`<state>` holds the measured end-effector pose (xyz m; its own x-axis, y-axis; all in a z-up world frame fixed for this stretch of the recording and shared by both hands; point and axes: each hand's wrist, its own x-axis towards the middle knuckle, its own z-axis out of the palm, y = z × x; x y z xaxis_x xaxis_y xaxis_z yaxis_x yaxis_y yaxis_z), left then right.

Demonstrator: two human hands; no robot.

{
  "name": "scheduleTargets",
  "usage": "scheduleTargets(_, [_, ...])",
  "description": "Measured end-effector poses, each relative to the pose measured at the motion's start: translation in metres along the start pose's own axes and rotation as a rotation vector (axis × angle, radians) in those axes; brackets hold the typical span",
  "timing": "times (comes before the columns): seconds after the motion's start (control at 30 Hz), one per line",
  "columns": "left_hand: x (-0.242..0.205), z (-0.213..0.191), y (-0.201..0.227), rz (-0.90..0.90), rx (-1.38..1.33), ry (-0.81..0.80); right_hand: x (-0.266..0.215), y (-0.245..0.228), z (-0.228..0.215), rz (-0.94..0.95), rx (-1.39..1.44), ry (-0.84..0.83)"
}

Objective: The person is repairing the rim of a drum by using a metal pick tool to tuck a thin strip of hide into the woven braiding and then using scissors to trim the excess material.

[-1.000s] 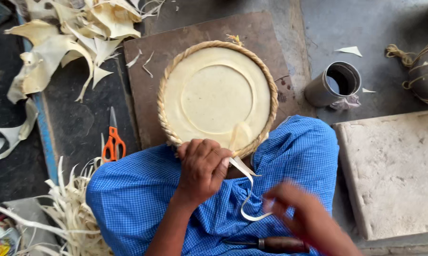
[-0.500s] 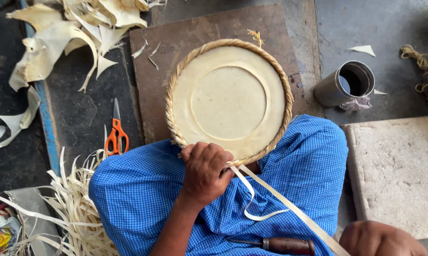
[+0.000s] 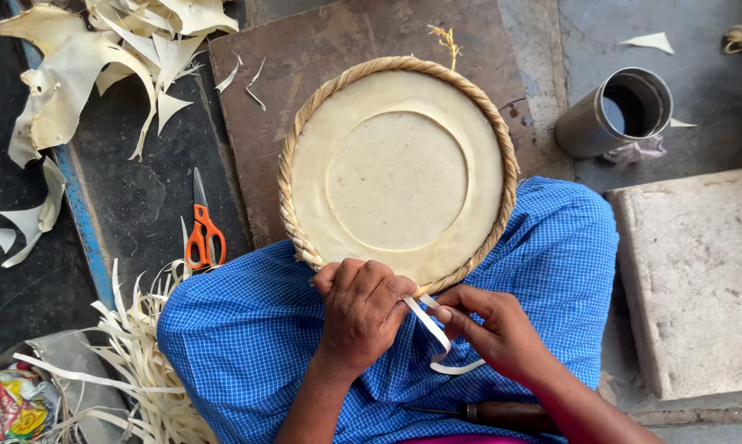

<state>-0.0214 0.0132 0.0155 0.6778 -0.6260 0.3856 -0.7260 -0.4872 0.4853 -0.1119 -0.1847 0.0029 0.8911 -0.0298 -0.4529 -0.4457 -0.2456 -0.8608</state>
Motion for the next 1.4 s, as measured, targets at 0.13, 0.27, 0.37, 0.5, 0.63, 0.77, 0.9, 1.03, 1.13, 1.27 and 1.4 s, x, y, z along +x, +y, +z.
scheduleTargets(0.13, [0.0,0.0,0.004,-0.043,-0.022,-0.044,0.001,0.028,0.002,-0.002,0.352,-0.086])
scheduleTargets(0.27, [0.005,-0.001,0.009,-0.057,0.004,-0.052,-0.003,0.039,0.005,-0.037,0.478,-0.115])
scheduleTargets(0.37, [0.004,-0.004,0.005,-0.06,-0.018,-0.052,-0.002,0.036,0.008,-0.044,0.41,-0.092])
scheduleTargets(0.5, [0.003,-0.003,0.002,-0.043,-0.023,-0.056,-0.008,0.021,0.005,-0.088,0.311,-0.11])
scheduleTargets(0.63, [0.002,0.001,0.0,-0.007,-0.052,-0.019,-0.005,0.024,0.015,0.157,0.396,-0.174])
scheduleTargets(0.77, [-0.004,0.003,0.001,0.005,-0.035,-0.006,-0.003,0.046,0.023,0.12,0.549,-0.156])
scheduleTargets(0.9, [-0.006,0.003,0.006,0.015,-0.019,0.042,-0.009,0.039,0.024,0.042,0.68,-0.189])
scheduleTargets(1.03, [-0.002,-0.001,0.006,-0.006,0.008,0.121,-0.011,-0.005,0.013,0.051,0.483,-0.147])
scheduleTargets(1.13, [0.008,-0.006,0.004,-0.037,0.02,0.147,-0.002,-0.046,-0.016,0.01,0.236,-0.279])
scheduleTargets(1.27, [0.035,-0.004,0.003,-0.11,0.026,0.163,0.019,-0.103,-0.098,-0.761,0.694,0.046])
scheduleTargets(1.4, [0.063,-0.009,-0.012,-0.101,0.011,0.169,-0.023,-0.073,-0.113,-0.614,0.395,0.29])
